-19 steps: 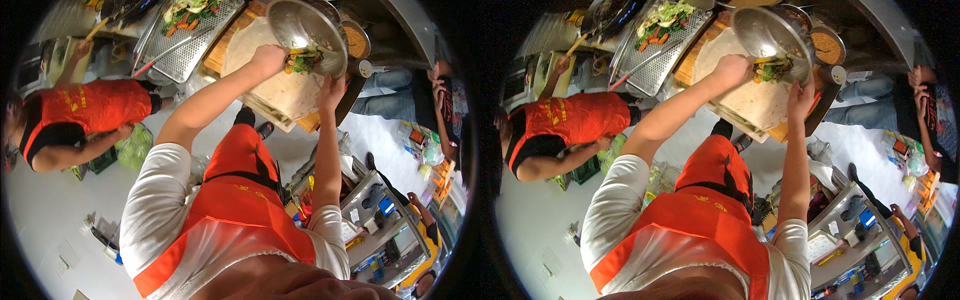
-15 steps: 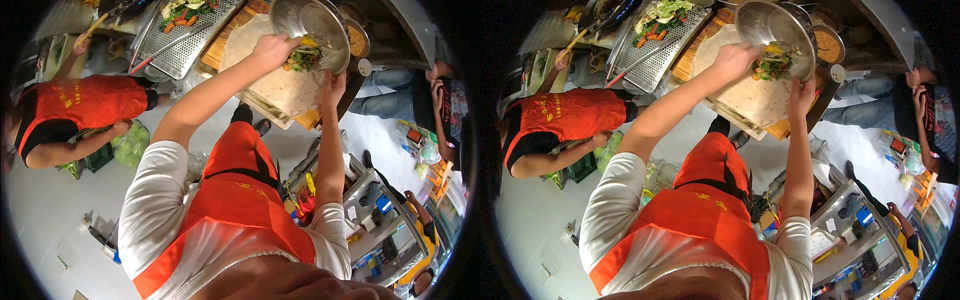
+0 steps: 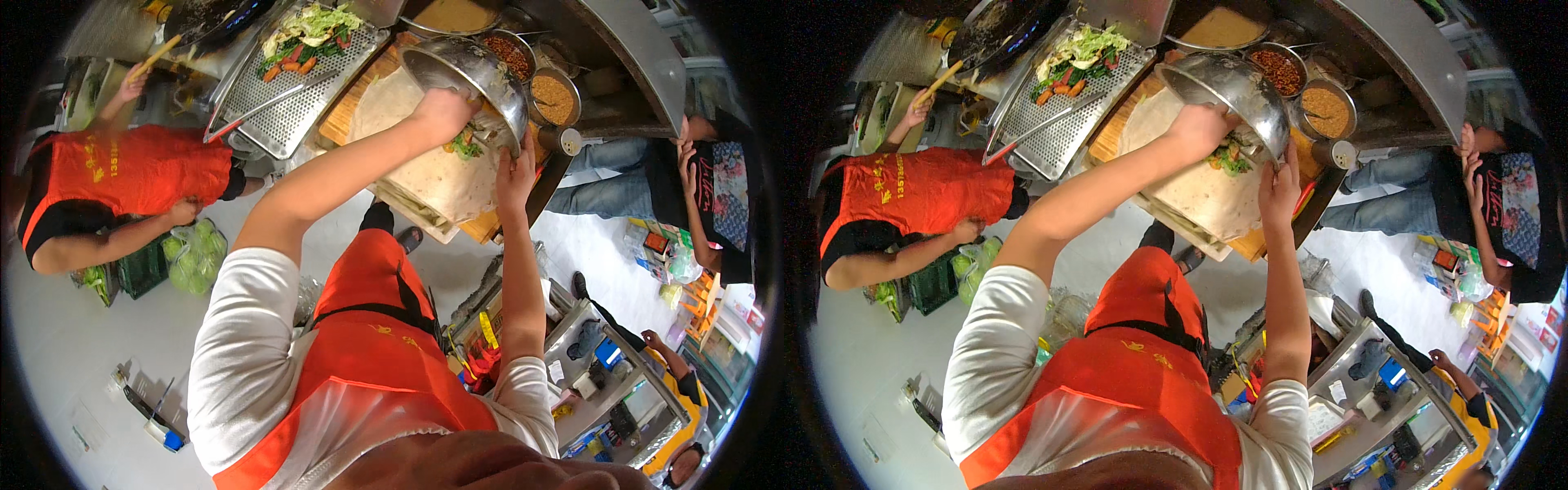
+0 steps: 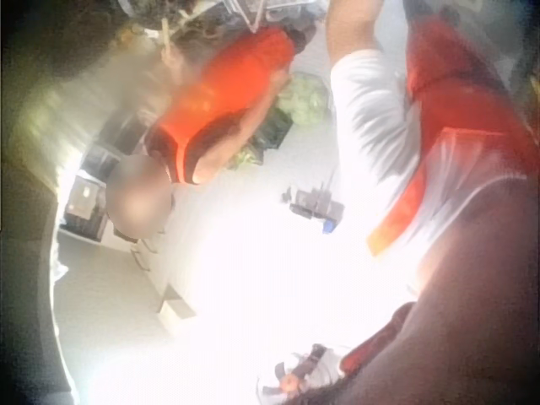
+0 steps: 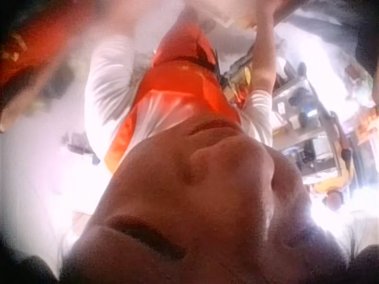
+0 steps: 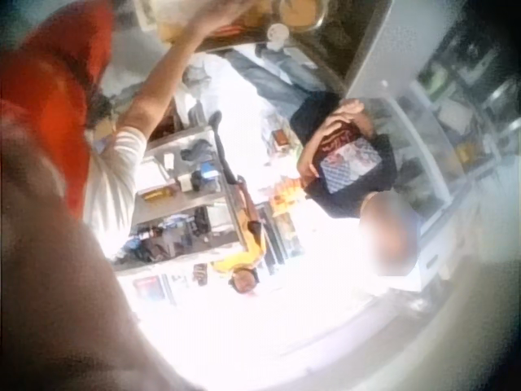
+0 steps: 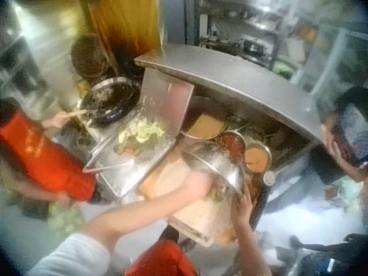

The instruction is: The person mixes chopped vegetables and seasonings in a metal bowl, then spreads the mixture onto thin flatbreads laid on a wooden board. They fold the flatbreads into wraps and place them into paper packaging.

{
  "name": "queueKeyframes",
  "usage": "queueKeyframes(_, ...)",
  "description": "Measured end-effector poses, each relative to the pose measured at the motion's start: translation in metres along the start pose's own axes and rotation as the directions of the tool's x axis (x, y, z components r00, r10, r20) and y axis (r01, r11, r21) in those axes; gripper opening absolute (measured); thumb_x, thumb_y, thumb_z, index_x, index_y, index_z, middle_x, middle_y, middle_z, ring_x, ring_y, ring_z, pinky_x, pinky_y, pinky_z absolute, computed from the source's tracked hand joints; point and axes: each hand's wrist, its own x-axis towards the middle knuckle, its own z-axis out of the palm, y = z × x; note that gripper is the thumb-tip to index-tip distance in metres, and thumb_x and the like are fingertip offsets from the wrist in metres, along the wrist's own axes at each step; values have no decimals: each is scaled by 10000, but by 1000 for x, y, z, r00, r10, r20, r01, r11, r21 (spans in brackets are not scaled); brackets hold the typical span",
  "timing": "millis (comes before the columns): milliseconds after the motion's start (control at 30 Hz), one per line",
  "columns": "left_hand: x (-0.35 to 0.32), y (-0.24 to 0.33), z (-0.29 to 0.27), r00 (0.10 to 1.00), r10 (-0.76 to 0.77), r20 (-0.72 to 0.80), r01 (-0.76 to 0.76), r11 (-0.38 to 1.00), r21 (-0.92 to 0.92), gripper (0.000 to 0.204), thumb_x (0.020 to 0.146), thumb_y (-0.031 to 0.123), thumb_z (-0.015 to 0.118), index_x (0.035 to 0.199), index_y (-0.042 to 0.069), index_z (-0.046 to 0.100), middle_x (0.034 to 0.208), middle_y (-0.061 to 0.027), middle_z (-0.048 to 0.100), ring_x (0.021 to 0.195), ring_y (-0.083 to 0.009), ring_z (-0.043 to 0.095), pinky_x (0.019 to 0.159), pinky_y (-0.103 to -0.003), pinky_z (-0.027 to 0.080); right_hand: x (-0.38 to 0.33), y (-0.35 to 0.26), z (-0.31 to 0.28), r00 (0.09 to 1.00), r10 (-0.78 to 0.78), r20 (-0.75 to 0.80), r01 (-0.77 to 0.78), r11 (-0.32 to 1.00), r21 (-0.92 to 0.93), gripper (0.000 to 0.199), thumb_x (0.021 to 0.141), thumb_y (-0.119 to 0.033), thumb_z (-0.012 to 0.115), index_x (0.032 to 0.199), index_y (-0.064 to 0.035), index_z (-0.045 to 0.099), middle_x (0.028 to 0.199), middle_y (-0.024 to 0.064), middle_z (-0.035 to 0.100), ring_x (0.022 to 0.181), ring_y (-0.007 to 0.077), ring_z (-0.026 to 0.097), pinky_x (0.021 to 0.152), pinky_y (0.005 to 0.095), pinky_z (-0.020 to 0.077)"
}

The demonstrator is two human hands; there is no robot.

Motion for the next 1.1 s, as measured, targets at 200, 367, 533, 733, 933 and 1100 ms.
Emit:
queueKeyframes(200, -40, -20, 17, 976, -100, 192, 99, 995, 14, 447, 784, 124, 572, 1231, 123, 578, 918, -139, 645, 707, -300, 669, 632, -403, 550, 0, 8, 0, 997, -28, -77, 25, 999, -40, 180, 906, -77, 597, 964, 86, 548, 1414, 273, 439, 1216, 420, 508, 978, 407, 441)
queueKeyframes(367, -16, -18, -2, 933, -278, 229, 293, 955, -36, 364, 787, 104, 551, 1145, 92, 616, 936, -180, 670, 726, -342, 666, 639, -425, 546, -8, 10, 5, 985, -169, -14, 168, 985, -45, 179, 910, -73, 592, 987, 84, 553, 1407, 272, 446, 1190, 420, 528, 945, 404, 468)
queueKeyframes(533, -53, -1, 31, 948, -166, 271, 167, 986, 19, 340, 803, 99, 538, 1127, 73, 638, 881, -149, 671, 721, -327, 665, 599, -424, 534, 5, -9, -2, 990, -140, -34, 136, 986, -92, 292, 920, -53, 576, 1182, 70, 549, 1388, 237, 482, 1215, 387, 522, 980, 387, 444)
queueKeyframes(733, -35, 4, -3, 989, -99, 109, 128, 944, -304, 365, 885, 220, 540, 1240, 181, 612, 916, -117, 647, 824, -273, 652, 712, -329, 528, 17, -8, -3, 985, -170, 9, 170, 981, -88, 343, 927, -67, 570, 1249, 43, 530, 1381, 190, 511, 1175, 345, 563, 944, 362, 465)
queueKeyframes(933, -56, -40, 30, 987, 83, 134, -79, 996, -37, 367, 859, 246, 576, 1214, 155, 595, 1058, -106, 626, 875, -295, 651, 737, -378, 551, 14, -3, -7, 988, -154, -2, 151, 975, -161, 187, 906, -46, 581, 1032, 91, 572, 1355, 254, 514, 1120, 366, 604, 887, 368, 513)
queueKeyframes(1100, -29, -33, -11, 953, -289, 88, 292, 956, -23, 368, 834, 240, 601, 1169, 89, 611, 989, -155, 641, 777, -317, 677, 631, -419, 551, 11, -13, -1, 978, -207, -29, 196, 954, -226, 123, 889, -45, 596, 938, 64, 565, 1354, 247, 515, 1056, 371, 635, 802, 365, 547)
